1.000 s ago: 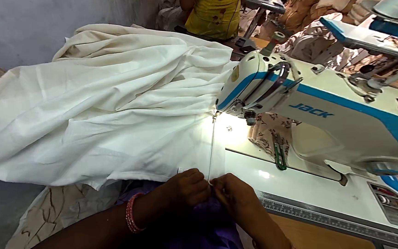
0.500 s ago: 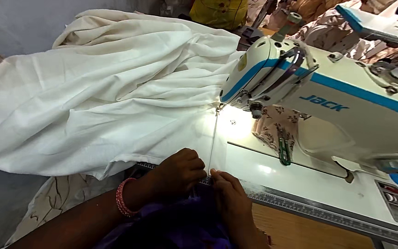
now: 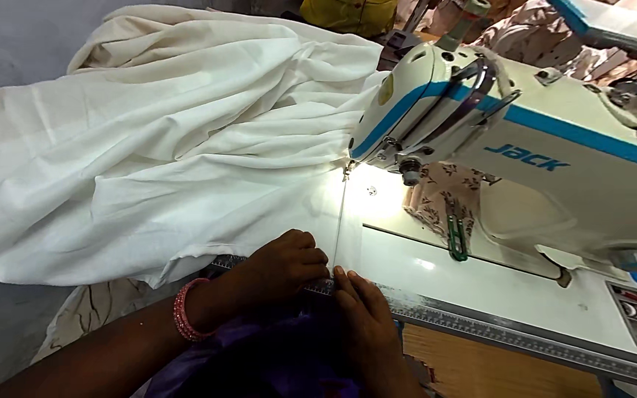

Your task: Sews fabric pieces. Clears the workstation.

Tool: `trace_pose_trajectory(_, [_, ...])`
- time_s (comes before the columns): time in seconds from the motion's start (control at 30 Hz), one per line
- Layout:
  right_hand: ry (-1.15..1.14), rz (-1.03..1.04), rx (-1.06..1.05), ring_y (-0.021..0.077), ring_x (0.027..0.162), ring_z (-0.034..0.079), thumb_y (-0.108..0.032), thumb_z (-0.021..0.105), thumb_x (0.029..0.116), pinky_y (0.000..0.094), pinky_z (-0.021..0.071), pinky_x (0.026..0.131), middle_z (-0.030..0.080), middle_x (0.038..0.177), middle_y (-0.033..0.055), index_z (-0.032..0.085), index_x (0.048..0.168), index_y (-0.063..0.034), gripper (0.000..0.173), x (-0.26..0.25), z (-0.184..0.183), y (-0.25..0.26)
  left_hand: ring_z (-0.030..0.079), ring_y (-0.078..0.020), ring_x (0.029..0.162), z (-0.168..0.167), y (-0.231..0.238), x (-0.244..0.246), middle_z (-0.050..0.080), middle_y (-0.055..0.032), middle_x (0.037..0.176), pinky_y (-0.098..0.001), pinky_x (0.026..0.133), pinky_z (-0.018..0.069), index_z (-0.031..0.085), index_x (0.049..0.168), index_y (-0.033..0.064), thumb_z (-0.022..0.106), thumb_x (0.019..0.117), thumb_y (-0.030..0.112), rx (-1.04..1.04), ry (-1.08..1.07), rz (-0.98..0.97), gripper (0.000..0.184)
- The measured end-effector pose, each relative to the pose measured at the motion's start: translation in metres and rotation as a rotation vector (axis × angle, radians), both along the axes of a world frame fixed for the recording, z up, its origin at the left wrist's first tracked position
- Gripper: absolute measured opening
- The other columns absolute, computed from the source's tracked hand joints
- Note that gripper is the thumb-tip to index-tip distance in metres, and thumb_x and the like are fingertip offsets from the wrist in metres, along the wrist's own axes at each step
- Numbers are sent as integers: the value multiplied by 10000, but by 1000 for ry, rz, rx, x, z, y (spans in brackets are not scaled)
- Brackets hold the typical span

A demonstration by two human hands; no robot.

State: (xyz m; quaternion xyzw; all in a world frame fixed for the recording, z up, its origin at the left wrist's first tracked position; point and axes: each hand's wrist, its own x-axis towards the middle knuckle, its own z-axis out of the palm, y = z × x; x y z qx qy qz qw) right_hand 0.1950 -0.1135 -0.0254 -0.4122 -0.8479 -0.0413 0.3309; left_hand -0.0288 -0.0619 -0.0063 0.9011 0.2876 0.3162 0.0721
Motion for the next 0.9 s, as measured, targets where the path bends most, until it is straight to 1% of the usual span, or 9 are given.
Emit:
trace_pose_trajectory(0.07, [7,-26,-18,229,1122,689,-54,485,997,338,506,993,749,1179,70,628,990,-128,161,-2,6,12,665,-184,1016,5,12,-1,745,9,1018,-341,948,510,781,1001,156,559,976,121,-60,14,2,225])
trace_pose_trajectory(0.17, [14,-45,-115,240,1066,705,-19,513,928,367,537,945,760,1135,43,696,985,-114,214,-3,16,31,638,-245,1163,11,34,-5,736,-34,1097,-419,1067,465,790,1028,141,575,961,84,-178,30,-34,232])
trace_pose_trajectory(0.27, [-2,-43,-197,264,1051,715,37,538,840,413,565,889,765,1119,37,732,953,-97,262,-1,23,54,627,-263,1191,14,57,-9,733,-57,1131,-419,1082,454,793,1035,128,578,950,60,-207,32,-71,240])
trace_pose_trajectory(0.33, [-18,-42,-231,272,1055,719,62,550,840,437,570,891,765,1123,40,742,952,-86,268,0,27,69,636,-277,1179,13,72,-10,736,-75,1131,-415,1061,467,794,1033,109,579,949,56,-193,22,-95,236])
trace_pose_trajectory(0.47, [-20,-29,-235,253,1045,715,76,542,843,426,569,896,762,1113,29,742,963,-82,282,2,28,96,640,-280,1159,11,99,-11,733,-90,1120,-409,1050,469,793,1037,100,582,947,54,-158,11,-123,235])
trace_pose_trajectory(0.57, [-24,-18,-259,274,1074,707,80,542,879,447,558,925,756,1129,56,739,1005,-55,270,2,30,111,640,-283,1142,12,115,-11,733,-110,1110,-405,1040,462,794,1033,82,588,913,9,-174,-3,-143,250])
trace_pose_trajectory(0.67, [-43,-9,-290,270,1064,708,74,549,905,445,561,896,747,1174,59,720,977,-61,229,3,34,126,639,-279,1130,10,133,-10,733,-106,1093,-416,1025,463,795,1024,88,554,920,-2,-161,-4,-153,278])
trace_pose_trajectory(0.77, [-44,-2,-326,282,1062,700,141,557,854,462,556,876,736,1205,65,717,991,-57,288,4,36,140,635,-289,1124,11,149,-10,728,-124,1095,-410,1008,470,791,1030,69,540,920,-20,-157,-4,-158,288])
trace_pose_trajectory(0.9, [-9,-19,-359,310,1103,690,157,539,875,489,547,919,727,1216,103,717,1000,-23,283,1,36,152,647,-303,1115,8,168,-8,730,-142,1093,-414,998,487,790,1017,44,557,904,-31,-135,-34,-174,269])
